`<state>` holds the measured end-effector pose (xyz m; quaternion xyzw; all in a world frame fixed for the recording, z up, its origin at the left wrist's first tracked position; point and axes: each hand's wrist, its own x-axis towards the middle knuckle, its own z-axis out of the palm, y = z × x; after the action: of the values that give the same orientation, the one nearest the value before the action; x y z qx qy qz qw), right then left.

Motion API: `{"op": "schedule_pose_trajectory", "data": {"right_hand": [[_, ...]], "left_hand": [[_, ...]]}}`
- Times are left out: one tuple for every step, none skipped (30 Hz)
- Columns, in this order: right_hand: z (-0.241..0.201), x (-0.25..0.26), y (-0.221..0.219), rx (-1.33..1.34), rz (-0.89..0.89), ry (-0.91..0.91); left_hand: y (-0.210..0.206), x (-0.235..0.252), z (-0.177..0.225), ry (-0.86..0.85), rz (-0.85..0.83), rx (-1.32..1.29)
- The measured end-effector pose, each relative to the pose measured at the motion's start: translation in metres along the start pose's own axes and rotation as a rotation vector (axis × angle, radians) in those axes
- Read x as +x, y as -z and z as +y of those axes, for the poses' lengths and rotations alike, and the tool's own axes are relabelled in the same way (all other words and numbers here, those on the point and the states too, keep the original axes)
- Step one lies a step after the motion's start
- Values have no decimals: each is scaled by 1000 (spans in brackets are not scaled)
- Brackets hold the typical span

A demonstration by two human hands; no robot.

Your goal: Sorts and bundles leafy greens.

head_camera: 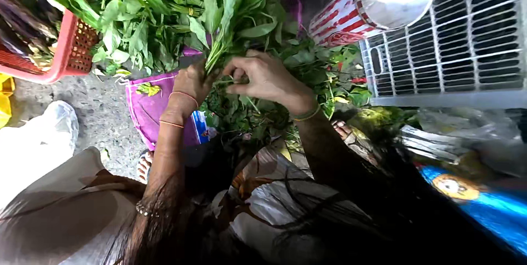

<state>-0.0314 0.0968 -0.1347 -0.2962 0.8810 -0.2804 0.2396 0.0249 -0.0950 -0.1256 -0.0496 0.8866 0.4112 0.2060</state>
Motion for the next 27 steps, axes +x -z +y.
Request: {"op": "schedule_pose_trajectory", "data": {"right_hand": [[14, -3, 2, 47, -61, -45], [28, -7, 3, 71, -97, -96], [40, -12, 3, 73, -111, -156], [51, -17, 3, 53, -101, -209], [60, -24, 2, 44, -81, -260], [70, -30, 0, 51, -40, -306], [79, -37, 0, 55, 7, -358], [85, -44, -1, 61, 68, -415], [87, -51, -2, 72, 144, -468], [86, -58, -5, 95, 229, -507], [80, -66, -11, 132, 311, -521], [70, -75, -18, 195, 373, -502], [61, -81, -26, 269, 407, -454], [55, -83, -34, 340, 420, -395], [50, -83, -42, 397, 420, -338], [45, -80, -48, 448, 416, -290], [39, -77, -54, 497, 422, -246], [31, -74, -58, 559, 431, -216], [22, -71, -61, 634, 435, -209], [13, -67, -63, 701, 428, -204], [5, -62, -64, 744, 408, -197], [-2, -56, -65, 747, 402, -189], [-7, -50, -68, 706, 420, -182], [-10, -44, -72, 644, 434, -187], [-12, -40, -75, 590, 436, -197], [-13, -37, -79, 562, 436, -200], [-13, -38, -82, 553, 416, -201]], "left_hand": [[-2, 2, -6, 12, -30, -63], [-5, 7, -13, 41, -56, -165], [-7, 13, -20, 80, -79, -288], [-9, 15, -22, 125, -102, -420], [-10, 12, -20, 165, -118, -539], [-11, 7, -17, 181, -127, -641], [-13, 7, -19, 166, -130, -727], [-16, 11, -23, 125, -134, -816], [-17, 14, -28, 84, -164, -884], [-17, 16, -30, 51, -187, -928], [-17, 17, -31, 29, -195, -964], [-18, 17, -30, 9, -193, -998], [-19, 17, -30, -14, -190, -1033], [-20, 17, -29, -36, -188, -1062], [-21, 17, -27, -53, -181, -1089], [-23, 18, -25, -68, -171, -1112], [-26, 18, -24, -77, -149, -1125], [-30, 18, -21, -71, -116, -1136], [-34, 18, -18, -61, -89, -1132], [-40, 18, -13, -48, -69, -1124], [-46, 18, -8, -28, -41, -1118], [-53, 18, -4, 0, -13, -1129], [-58, 17, 0, 25, 9, -1128], [-61, 14, 2, 39, 25, -1101], [-62, 10, 5, 58, 35, -1055], [-62, 8, 6, 76, 43, -1025], [-60, 7, 7, 95, 64, -1017]]}}
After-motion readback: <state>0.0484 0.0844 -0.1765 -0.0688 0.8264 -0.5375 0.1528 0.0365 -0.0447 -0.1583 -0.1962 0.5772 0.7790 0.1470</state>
